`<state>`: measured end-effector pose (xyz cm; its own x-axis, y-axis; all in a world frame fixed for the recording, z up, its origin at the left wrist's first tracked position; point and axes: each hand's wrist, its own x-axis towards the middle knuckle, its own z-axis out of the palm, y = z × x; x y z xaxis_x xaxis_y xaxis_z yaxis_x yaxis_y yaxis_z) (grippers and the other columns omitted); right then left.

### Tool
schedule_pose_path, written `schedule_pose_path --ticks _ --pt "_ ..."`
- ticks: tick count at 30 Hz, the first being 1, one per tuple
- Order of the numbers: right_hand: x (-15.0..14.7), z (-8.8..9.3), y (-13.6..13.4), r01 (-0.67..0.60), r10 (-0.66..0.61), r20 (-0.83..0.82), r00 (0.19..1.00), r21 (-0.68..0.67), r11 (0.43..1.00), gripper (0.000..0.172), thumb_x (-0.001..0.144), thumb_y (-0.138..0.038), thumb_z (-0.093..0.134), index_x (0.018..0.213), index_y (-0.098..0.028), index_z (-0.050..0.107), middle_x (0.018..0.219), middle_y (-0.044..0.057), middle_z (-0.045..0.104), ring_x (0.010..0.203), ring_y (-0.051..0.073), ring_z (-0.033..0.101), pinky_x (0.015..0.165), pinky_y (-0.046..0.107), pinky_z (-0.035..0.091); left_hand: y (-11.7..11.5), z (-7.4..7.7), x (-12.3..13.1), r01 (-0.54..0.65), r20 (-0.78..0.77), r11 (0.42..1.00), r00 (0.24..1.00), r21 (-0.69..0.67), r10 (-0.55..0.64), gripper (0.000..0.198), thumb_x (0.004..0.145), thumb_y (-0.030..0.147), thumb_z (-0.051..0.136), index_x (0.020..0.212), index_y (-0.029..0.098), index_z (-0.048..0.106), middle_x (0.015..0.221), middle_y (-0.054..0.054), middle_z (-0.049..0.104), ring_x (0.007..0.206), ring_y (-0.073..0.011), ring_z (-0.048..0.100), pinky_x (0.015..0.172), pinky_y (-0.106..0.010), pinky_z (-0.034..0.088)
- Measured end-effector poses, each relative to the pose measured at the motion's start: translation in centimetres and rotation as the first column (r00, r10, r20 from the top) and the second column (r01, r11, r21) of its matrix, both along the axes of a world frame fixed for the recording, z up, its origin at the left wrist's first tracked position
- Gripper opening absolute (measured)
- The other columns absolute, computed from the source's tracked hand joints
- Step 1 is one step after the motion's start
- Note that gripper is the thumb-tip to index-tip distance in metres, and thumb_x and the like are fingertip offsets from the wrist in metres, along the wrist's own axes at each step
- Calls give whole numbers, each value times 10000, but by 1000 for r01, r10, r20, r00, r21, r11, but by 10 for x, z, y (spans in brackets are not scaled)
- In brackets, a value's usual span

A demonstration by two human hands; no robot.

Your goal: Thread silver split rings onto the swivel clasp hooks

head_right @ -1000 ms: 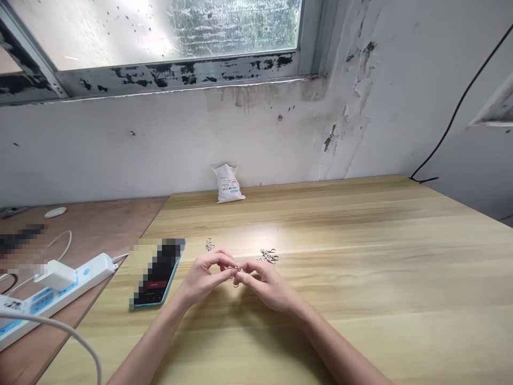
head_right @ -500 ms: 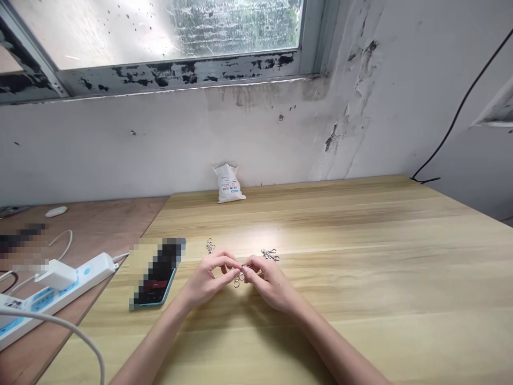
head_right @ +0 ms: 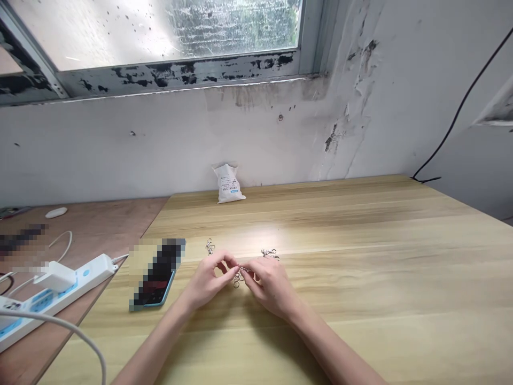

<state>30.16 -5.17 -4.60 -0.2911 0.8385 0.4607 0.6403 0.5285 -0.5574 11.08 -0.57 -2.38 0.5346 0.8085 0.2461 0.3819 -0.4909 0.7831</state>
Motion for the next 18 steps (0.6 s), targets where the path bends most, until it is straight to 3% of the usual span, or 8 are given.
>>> schedule_pose_path --ticks 6,13,18 --pt "0 -1 0 -15 14 -30 999 -35 999 240 985 -286 442 993 -214 671 769 40 689 663 170 582 666 307 429 2 1 0 12 -11 1000 1000 1 -12 113 877 264 585 823 185 645 812 -31 668 757 -147 620 652 -250 502" --pt "0 1 0 -77 46 -186 981 -161 984 248 985 -321 443 974 -212 665 792 37 694 691 165 609 673 286 466 1 0 -1 44 -20 996 999 77 -43 72 860 222 605 807 184 638 802 -28 643 749 -141 581 635 -236 478" --pt "1 3 -1 -84 56 -171 984 -158 984 258 986 -330 438 956 -206 662 777 38 687 690 167 607 675 291 463 1 0 -1 54 -26 995 998 86 -52 55 851 186 605 806 185 637 809 -24 638 746 -137 574 636 -233 464"
